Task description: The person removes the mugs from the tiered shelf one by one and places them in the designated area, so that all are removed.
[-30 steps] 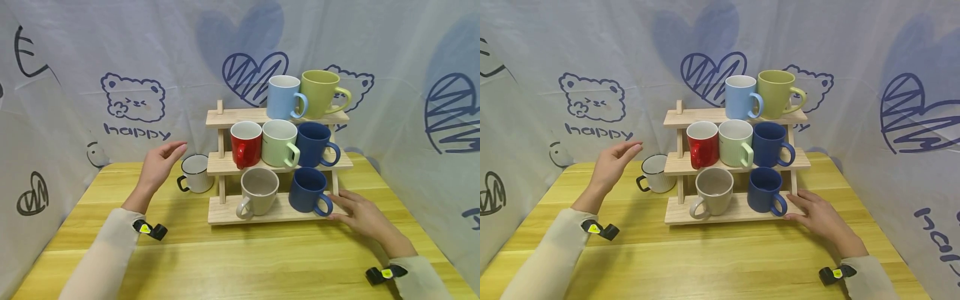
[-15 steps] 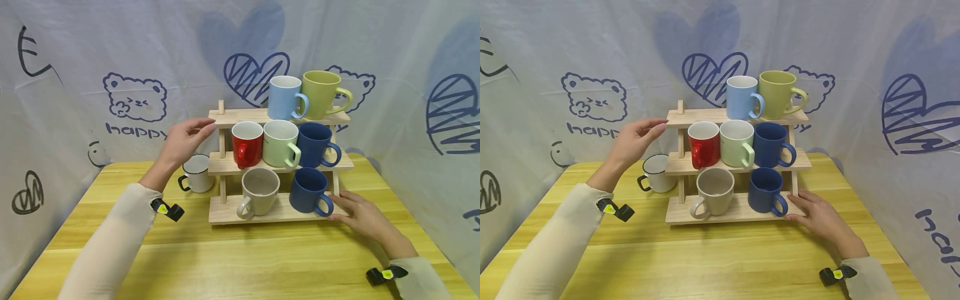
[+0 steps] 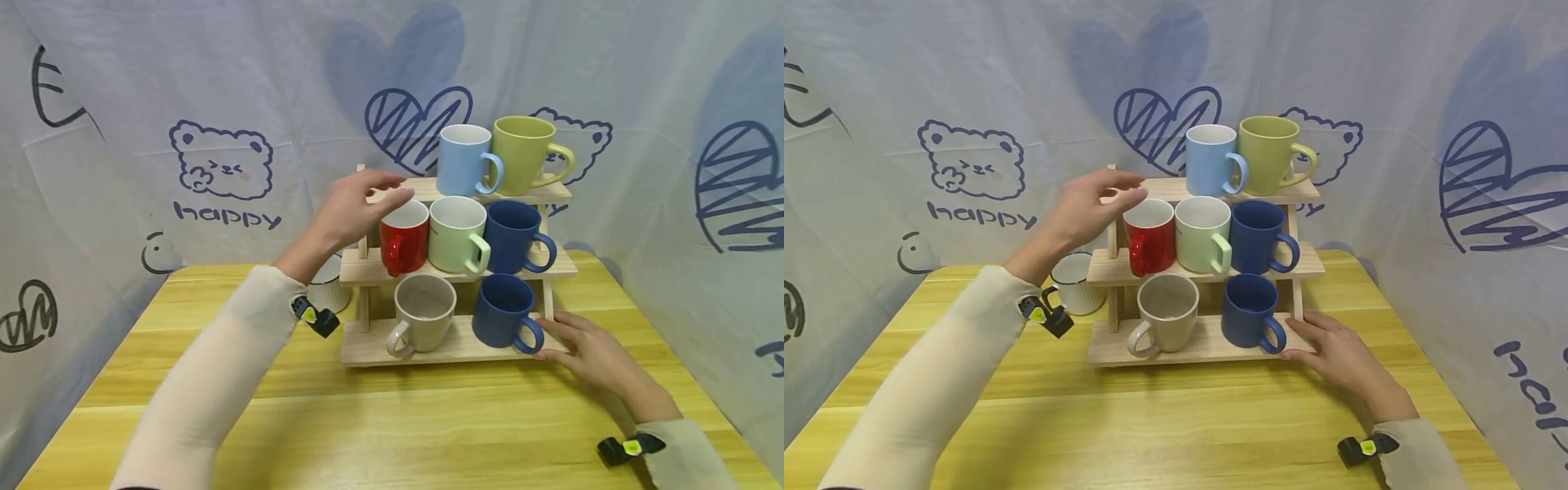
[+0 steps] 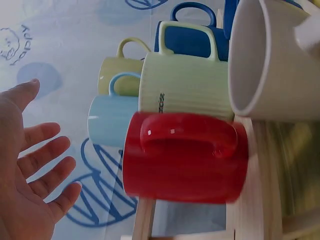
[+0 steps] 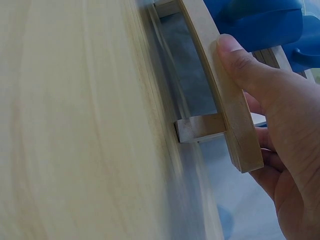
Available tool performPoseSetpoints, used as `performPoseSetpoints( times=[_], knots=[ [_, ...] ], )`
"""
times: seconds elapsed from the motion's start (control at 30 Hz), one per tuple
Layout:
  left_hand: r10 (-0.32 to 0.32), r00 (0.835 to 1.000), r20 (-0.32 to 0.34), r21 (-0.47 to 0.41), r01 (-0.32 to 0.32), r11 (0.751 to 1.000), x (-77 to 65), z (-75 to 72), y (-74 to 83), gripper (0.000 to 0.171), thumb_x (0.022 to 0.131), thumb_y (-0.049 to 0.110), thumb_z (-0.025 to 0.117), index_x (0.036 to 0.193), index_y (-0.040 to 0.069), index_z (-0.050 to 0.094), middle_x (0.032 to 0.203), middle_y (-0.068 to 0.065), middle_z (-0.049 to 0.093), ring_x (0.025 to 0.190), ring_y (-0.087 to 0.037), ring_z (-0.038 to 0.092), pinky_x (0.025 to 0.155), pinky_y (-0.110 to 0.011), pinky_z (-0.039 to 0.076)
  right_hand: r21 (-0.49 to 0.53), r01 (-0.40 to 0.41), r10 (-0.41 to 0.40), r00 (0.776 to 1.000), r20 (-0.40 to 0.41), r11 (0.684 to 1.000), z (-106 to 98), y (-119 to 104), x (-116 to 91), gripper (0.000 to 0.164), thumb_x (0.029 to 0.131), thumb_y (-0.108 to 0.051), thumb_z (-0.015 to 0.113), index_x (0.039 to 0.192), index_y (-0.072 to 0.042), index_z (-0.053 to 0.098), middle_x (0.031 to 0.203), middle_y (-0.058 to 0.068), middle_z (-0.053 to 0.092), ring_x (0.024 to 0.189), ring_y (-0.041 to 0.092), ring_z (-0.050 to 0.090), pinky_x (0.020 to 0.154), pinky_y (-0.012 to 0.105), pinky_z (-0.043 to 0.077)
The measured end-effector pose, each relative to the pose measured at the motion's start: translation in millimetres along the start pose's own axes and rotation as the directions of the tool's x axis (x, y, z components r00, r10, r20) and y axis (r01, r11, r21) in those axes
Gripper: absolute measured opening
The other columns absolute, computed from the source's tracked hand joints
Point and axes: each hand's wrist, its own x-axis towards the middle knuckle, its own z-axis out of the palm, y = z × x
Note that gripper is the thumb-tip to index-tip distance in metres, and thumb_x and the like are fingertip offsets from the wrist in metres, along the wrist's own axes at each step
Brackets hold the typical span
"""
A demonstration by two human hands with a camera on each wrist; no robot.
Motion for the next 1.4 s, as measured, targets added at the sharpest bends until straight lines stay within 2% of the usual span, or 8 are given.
performPoseSetpoints(
  times=[0.17, 0.33, 0.5, 0.63, 0.8, 0.93, 1.23, 1.4],
  knots=[
    [-0.003, 0.999, 0.042, 0.056, 0.001, 0.998, 11.9, 10.0, 11.2, 0.053, 0.095, 0.053, 0.057, 0.133, 0.016, 0.062, 0.129, -0.001, 0.062, 0.119, -0.019, 0.054, 0.099, -0.036, 0.045, -0.001, -0.003, 0.003, 1.0, 0.005, 1.0, 0, 0, 0, 0.065, 0.085, -0.053, 0.07, 0.136, -0.014, 0.06, 0.139, 0.026, 0.049, 0.122, 0.05, 0.048, 0.094, 0.066, 0.042],
    [-0.006, 0.999, 0.051, 0.068, 0.003, 0.998, 24.3, 21.8, 20.5, 0.055, 0.095, 0.055, 0.056, 0.135, 0.018, 0.061, 0.129, 0.001, 0.062, 0.119, -0.016, 0.054, 0.1, -0.034, 0.045, 0.003, 0.009, -0.009, 1.0, -0.006, 1.0, 0, 0, 0, 0.064, 0.084, -0.051, 0.072, 0.135, -0.014, 0.061, 0.138, 0.026, 0.05, 0.121, 0.05, 0.049, 0.093, 0.066, 0.043],
    [-0.049, 0.997, 0.058, 0.057, 0.045, 0.997, 36.9, 32.0, 28.4, 0.05, 0.095, 0.055, 0.055, 0.129, 0.019, 0.062, 0.127, 0.003, 0.062, 0.119, -0.015, 0.053, 0.098, -0.032, 0.045, 0.004, 0.013, -0.013, 1.0, -0.006, 1.0, 1, 1, 0, 0.064, 0.084, -0.051, 0.072, 0.135, -0.014, 0.061, 0.138, 0.026, 0.05, 0.121, 0.049, 0.049, 0.093, 0.066, 0.043],
    [-0.042, 0.998, 0.056, 0.064, 0.039, 0.997, 46.1, 39.6, 31.7, 0.047, 0.096, 0.054, 0.054, 0.124, 0.016, 0.061, 0.123, 0.001, 0.063, 0.116, -0.015, 0.055, 0.095, -0.031, 0.046, 0.007, 0.013, -0.013, 1.0, -0.007, 1.0, 1, 1, 0, 0.064, 0.084, -0.051, 0.072, 0.136, -0.015, 0.06, 0.138, 0.026, 0.05, 0.121, 0.049, 0.049, 0.093, 0.066, 0.043],
    [-0.039, 0.996, 0.078, 0.07, 0.033, 0.997, 54.8, 47.9, 34.6, 0.055, 0.096, 0.055, 0.055, 0.134, 0.016, 0.055, 0.127, 0.0, 0.061, 0.115, -0.016, 0.055, 0.094, -0.03, 0.046, 0.006, 0.024, -0.024, 1.0, -0.015, 1.0, 2, 2, 0, 0.063, 0.084, -0.05, 0.072, 0.135, -0.015, 0.061, 0.138, 0.026, 0.05, 0.12, 0.049, 0.05, 0.093, 0.066, 0.043],
    [-0.044, 0.994, 0.102, 0.123, 0.031, 0.992, 62.8, 53.7, 39.1, 0.062, 0.095, 0.058, 0.053, 0.143, 0.019, 0.05, 0.134, 0.0, 0.058, 0.12, -0.014, 0.053, 0.098, -0.03, 0.045, -0.002, 0.031, -0.031, 0.999, -0.023, 1.0, 2, 2, 0, 0.063, 0.084, -0.05, 0.073, 0.135, -0.014, 0.061, 0.137, 0.026, 0.05, 0.12, 0.049, 0.05, 0.092, 0.065, 0.044],
    [-0.054, 0.984, 0.171, 0.328, -0.005, 0.945, 79.8, 68.0, 52.9, 0.073, 0.095, 0.067, 0.041, 0.152, 0.022, 0.038, 0.152, 0.001, 0.041, 0.138, -0.017, 0.037, 0.113, -0.032, 0.03, -0.003, 0.036, -0.036, 0.999, -0.036, 0.999, 2, 1, -1, 0.062, 0.084, -0.048, 0.074, 0.134, -0.014, 0.062, 0.136, 0.027, 0.051, 0.119, 0.049, 0.051, 0.091, 0.065, 0.045],
    [-0.056, 0.984, 0.171, 0.414, -0.02, 0.91, 86.6, 74.8, 55.8, 0.074, 0.095, 0.07, 0.034, 0.152, 0.023, 0.036, 0.152, 0.001, 0.039, 0.136, -0.018, 0.04, 0.111, -0.033, 0.033, -0.007, 0.051, -0.051, 0.997, -0.057, 0.999, 3, 0, -1, 0.061, 0.083, -0.047, 0.075, 0.133, -0.014, 0.063, 0.135, 0.026, 0.053, 0.117, 0.049, 0.052, 0.09, 0.065, 0.046]
  ],
)
